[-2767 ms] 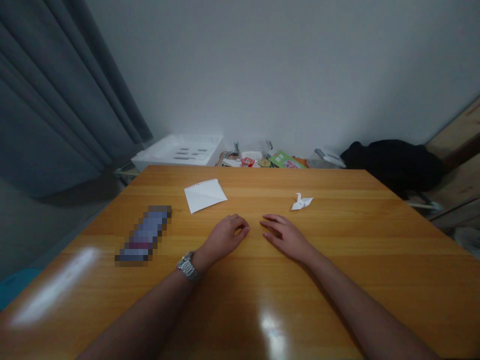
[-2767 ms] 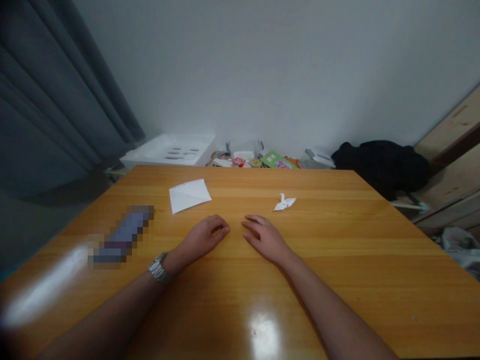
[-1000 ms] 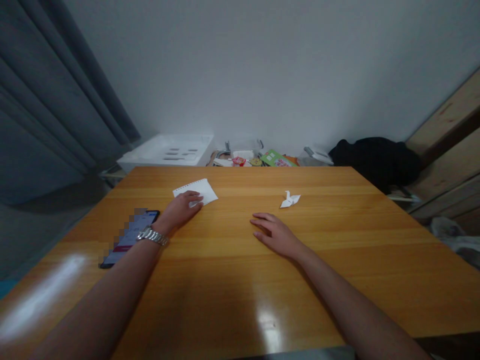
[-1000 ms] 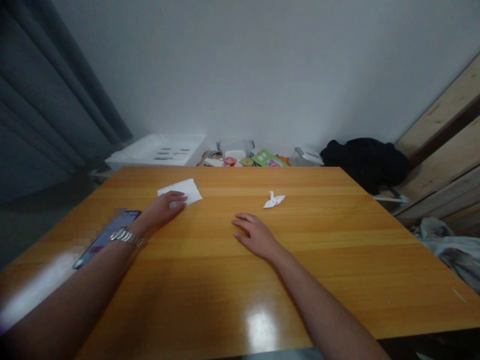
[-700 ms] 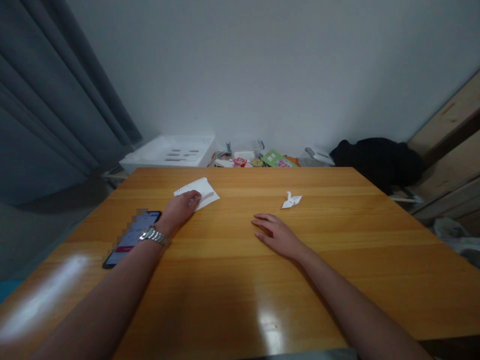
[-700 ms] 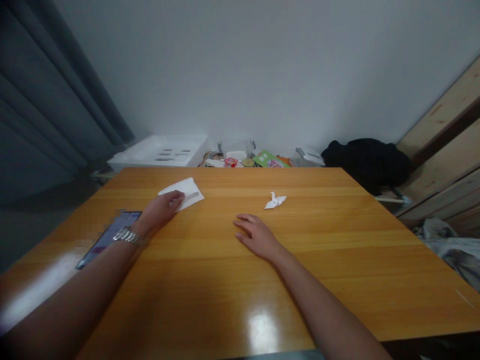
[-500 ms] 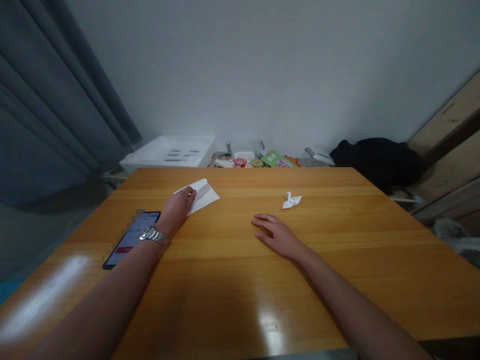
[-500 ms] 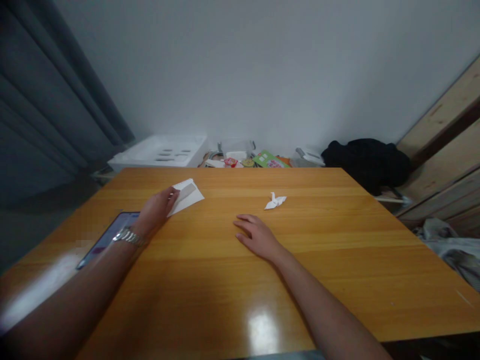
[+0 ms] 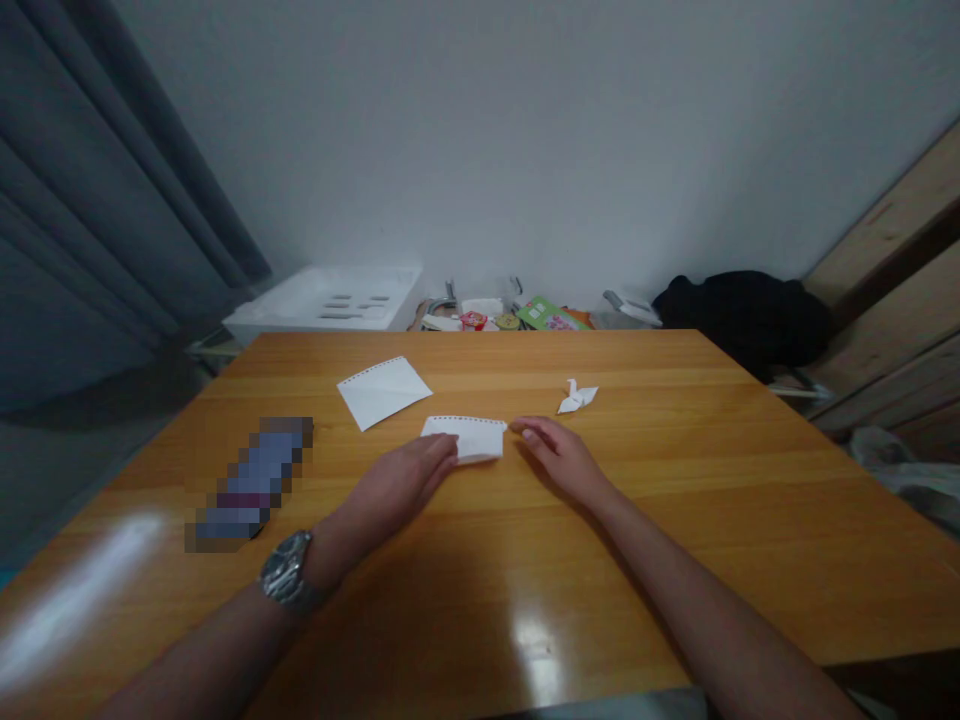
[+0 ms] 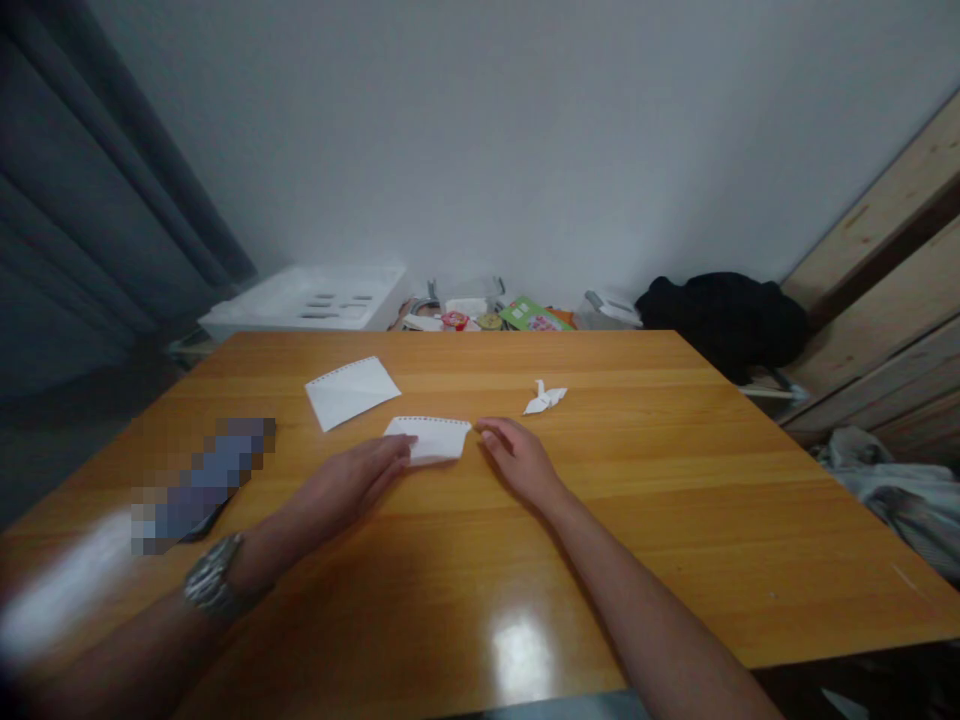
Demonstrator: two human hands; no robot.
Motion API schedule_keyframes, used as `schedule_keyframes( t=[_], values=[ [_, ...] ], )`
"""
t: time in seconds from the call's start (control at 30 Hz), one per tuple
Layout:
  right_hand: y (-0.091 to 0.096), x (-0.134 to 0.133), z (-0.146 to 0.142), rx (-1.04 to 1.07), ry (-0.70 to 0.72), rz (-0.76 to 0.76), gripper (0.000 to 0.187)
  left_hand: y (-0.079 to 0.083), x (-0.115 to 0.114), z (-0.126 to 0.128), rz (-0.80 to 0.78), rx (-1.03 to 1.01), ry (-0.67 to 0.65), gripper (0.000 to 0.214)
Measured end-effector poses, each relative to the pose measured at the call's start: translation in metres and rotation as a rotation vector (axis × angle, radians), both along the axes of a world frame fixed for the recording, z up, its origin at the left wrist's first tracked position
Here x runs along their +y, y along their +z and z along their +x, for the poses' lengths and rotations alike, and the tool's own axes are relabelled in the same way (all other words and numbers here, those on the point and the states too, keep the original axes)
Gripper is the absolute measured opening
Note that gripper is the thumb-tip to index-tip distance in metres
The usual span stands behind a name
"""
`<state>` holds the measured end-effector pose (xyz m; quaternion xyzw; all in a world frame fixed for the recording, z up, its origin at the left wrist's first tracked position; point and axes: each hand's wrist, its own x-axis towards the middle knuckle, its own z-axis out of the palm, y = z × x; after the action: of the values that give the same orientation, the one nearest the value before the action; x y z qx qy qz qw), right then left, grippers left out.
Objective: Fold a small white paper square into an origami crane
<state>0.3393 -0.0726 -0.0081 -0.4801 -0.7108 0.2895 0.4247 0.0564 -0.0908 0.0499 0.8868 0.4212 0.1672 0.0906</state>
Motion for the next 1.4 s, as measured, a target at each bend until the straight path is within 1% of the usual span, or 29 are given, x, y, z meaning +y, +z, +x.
schedule_keyframes(
  t=[0.07, 0.13, 0.23, 0.33, 0.4, 0.5, 0.57, 0.63, 0.73, 0.83, 0.9, 1.0, 1.13, 1.17, 1.3, 1.4],
  values=[
    [0.000, 0.000, 0.000, 0.022, -0.024, -0.012, 0.033, -0.014, -0.013, 0.010, -0.061, 0.020, -0.077, 0.028],
    [0.002, -0.001, -0.001, -0.018, -0.032, 0.028, 0.033, -0.025, -0.021, 0.016, -0.057, 0.058, -0.145, 0.021],
    [0.006, -0.005, -0.005, -0.180, 0.001, 0.135, 0.037, -0.034, -0.026, 0.023, -0.028, 0.100, -0.155, 0.016],
    [0.008, -0.011, -0.012, -0.381, 0.100, 0.194, 0.049, -0.034, -0.028, 0.026, -0.046, 0.081, -0.138, 0.011],
    [0.007, -0.015, -0.017, -0.501, 0.157, 0.204, 0.056, -0.031, -0.027, 0.028, -0.076, 0.029, -0.121, 0.015],
    [0.003, -0.019, -0.022, -0.607, 0.205, 0.193, 0.057, -0.024, -0.021, 0.030, -0.122, -0.062, -0.088, 0.021],
    [-0.001, -0.019, -0.023, -0.636, 0.212, 0.187, 0.056, -0.023, -0.015, 0.033, -0.084, -0.092, -0.046, 0.021],
    [-0.004, -0.019, -0.022, -0.644, 0.205, 0.190, 0.056, -0.026, -0.008, 0.035, 0.019, -0.078, 0.016, 0.030],
    [-0.005, -0.019, -0.022, -0.635, 0.201, 0.199, 0.057, -0.039, -0.001, 0.038, 0.118, -0.001, 0.054, 0.052],
    [-0.003, -0.018, -0.021, -0.630, 0.216, 0.194, 0.057, -0.052, 0.000, 0.039, 0.161, 0.065, 0.075, 0.060],
    [-0.001, -0.017, -0.019, -0.621, 0.226, 0.180, 0.057, -0.056, -0.001, 0.038, 0.162, 0.090, 0.072, 0.061],
    [-0.001, -0.013, -0.012, -0.558, 0.200, 0.146, 0.053, -0.054, -0.002, 0.034, 0.135, 0.099, 0.068, 0.061],
    [-0.001, -0.007, 0.000, -0.468, 0.037, 0.140, 0.045, -0.046, -0.002, 0.030, 0.099, 0.084, 0.075, 0.062],
    [-0.002, -0.006, 0.001, -0.463, 0.016, 0.141, 0.043, -0.044, -0.002, 0.029, 0.091, 0.078, 0.075, 0.062],
    [-0.004, -0.006, 0.002, -0.460, 0.003, 0.141, 0.037, -0.037, -0.002, 0.028, 0.073, 0.042, 0.077, 0.063],
    [-0.006, -0.006, 0.000, -0.435, -0.001, 0.133, 0.039, -0.036, -0.001, 0.029, 0.075, -0.003, 0.066, 0.061]
  ],
)
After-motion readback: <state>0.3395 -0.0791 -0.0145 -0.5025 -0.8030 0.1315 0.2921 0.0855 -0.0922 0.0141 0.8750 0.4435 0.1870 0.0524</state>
